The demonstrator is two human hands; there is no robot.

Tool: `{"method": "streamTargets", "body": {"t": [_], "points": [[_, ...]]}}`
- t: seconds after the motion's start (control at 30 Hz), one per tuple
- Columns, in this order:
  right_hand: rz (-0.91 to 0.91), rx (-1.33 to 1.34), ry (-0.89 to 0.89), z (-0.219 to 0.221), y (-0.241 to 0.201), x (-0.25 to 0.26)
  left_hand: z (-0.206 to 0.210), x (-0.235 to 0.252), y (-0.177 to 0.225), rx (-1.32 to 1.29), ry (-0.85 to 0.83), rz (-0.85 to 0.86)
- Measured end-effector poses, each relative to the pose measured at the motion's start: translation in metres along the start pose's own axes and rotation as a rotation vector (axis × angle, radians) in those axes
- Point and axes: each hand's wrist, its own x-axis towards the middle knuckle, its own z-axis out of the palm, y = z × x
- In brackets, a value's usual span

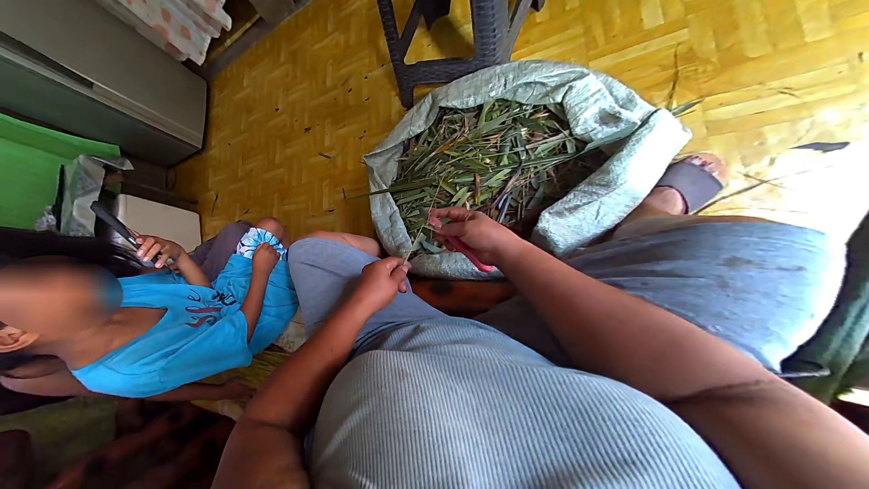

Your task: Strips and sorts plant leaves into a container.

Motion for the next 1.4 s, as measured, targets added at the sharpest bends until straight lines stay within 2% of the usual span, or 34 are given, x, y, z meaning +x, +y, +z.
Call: {"method": "streamTargets", "body": {"t": [0.17,0.3,0.43,0.63,0.83,1.27,1.4], "points": [[-0.012,-0.002,0.074,-0.007,-0.002,0.003,-0.009,-0.014,-0.003,0.023,-0.025,-0.006],[0.006,0.134,0.147,-0.015,-0.004,0.010,-0.025,-0.030,-0.021,0.057,-0.056,-0.006],[0.015,0.148,0.123,-0.013,0.000,0.011,-0.030,-0.042,-0.033,0.055,-0.053,-0.008],[0.010,0.127,0.125,-0.010,0.001,0.008,-0.024,-0.050,-0.026,0.080,-0.068,-0.006],[-0.007,0.145,0.263,-0.017,0.001,0.012,-0.019,-0.056,-0.020,0.107,-0.126,-0.006],[0.016,0.262,0.413,-0.037,-0.006,0.020,-0.046,-0.096,-0.063,0.074,-0.093,-0.007],[0.018,0.297,0.497,-0.049,-0.006,0.023,-0.061,-0.116,-0.075,0.094,-0.074,-0.057]]}}
